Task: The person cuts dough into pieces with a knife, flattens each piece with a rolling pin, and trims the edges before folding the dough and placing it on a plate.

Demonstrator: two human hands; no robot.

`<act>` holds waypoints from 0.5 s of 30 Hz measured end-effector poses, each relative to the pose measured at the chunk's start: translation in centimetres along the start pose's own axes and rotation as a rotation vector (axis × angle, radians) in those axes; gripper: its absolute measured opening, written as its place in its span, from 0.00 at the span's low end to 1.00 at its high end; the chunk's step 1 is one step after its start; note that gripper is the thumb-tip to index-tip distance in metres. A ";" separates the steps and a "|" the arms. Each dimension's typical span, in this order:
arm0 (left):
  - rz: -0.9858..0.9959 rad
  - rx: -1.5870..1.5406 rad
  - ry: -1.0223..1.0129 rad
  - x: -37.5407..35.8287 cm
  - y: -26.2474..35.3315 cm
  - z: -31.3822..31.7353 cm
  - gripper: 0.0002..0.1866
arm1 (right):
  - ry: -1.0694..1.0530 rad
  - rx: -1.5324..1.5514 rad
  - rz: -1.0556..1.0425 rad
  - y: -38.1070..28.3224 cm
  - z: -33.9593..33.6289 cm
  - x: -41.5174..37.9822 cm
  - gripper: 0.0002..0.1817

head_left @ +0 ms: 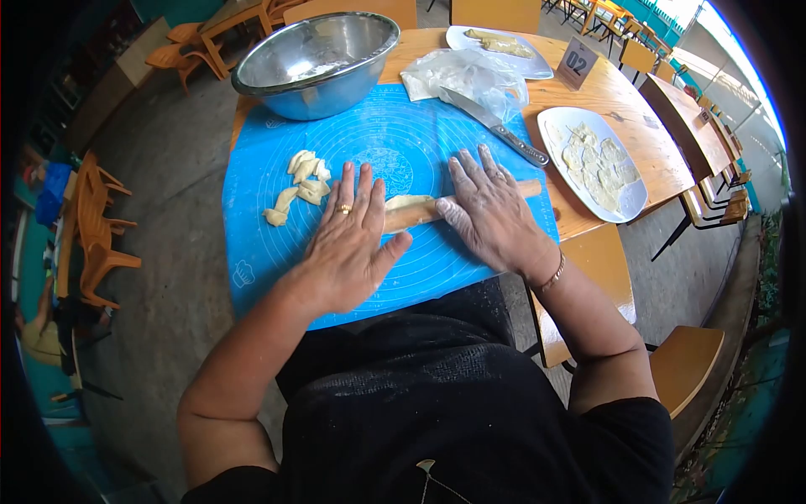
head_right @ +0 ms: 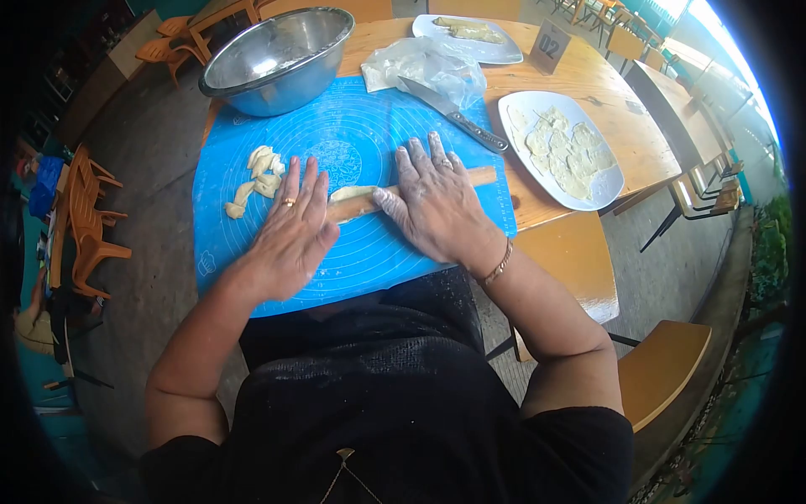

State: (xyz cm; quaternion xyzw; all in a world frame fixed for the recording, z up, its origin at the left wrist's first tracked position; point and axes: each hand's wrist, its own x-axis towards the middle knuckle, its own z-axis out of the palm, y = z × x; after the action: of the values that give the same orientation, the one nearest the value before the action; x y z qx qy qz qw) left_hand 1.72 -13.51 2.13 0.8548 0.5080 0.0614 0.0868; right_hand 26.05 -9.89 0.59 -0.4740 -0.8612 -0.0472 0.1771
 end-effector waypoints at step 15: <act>-0.178 -0.114 0.150 5.6 -2.9 0.3 0.47 | -0.172 -0.048 0.156 1.4 2.4 6.3 0.40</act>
State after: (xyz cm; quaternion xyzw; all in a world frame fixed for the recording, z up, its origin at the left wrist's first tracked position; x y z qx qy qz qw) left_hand 1.91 -7.28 1.28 0.7929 0.5826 0.1462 0.1021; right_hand 23.47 -3.50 0.40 -0.5461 -0.8323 -0.0132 0.0943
